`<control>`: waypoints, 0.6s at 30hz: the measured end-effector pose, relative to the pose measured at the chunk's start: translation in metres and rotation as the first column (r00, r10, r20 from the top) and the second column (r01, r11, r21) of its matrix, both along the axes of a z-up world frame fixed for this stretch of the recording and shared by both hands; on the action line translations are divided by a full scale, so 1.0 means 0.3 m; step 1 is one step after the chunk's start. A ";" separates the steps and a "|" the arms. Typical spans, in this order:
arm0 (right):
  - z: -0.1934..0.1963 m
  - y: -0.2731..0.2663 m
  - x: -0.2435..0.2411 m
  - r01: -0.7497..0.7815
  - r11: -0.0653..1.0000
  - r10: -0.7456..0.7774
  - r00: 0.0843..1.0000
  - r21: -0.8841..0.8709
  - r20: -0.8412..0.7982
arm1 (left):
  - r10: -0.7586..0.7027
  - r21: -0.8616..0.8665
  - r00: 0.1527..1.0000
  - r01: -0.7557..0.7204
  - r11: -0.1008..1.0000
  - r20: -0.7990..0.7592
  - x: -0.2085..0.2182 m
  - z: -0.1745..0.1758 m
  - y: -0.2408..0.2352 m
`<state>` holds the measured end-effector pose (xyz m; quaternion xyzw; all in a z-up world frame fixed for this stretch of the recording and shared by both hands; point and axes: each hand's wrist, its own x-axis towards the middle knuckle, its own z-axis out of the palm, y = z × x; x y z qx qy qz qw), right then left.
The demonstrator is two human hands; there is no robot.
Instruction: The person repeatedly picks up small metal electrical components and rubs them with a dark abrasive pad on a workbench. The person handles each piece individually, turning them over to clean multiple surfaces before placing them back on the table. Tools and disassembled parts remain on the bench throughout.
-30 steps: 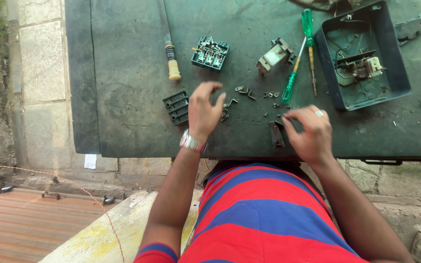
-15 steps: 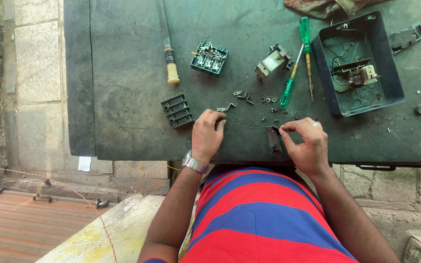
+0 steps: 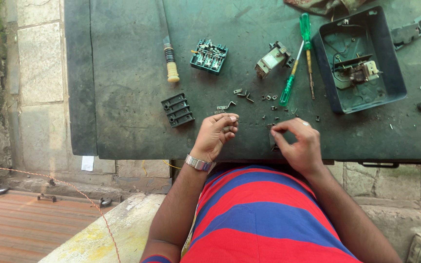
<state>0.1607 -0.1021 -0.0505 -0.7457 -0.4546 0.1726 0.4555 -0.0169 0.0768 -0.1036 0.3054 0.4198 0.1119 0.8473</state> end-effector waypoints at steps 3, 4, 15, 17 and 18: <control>0.030 0.042 -0.008 -0.059 0.998 0.058 0.990 0.000 -0.129 | -0.041 -0.097 0.999 0.040 0.994 -0.007 0.011 -0.013 -0.033; 0.038 0.060 -0.010 -0.082 0.997 0.080 0.981 -0.005 -0.177 | -0.054 -0.106 0.998 0.056 0.993 0.021 0.017 -0.014 -0.044; -0.061 -0.006 0.119 0.158 0.983 -0.080 0.822 0.091 -0.563 | -0.191 0.478 0.954 0.282 0.832 -0.231 0.080 0.093 -0.148; -0.083 -0.070 0.176 0.194 0.979 -0.112 0.779 0.067 -0.617 | -0.251 0.774 0.939 0.336 0.537 -0.234 0.105 0.129 -0.185; -0.094 -0.099 0.191 0.214 0.975 -0.129 0.754 0.055 -0.644 | -0.279 0.875 0.928 0.337 0.348 -0.246 0.117 0.144 -0.202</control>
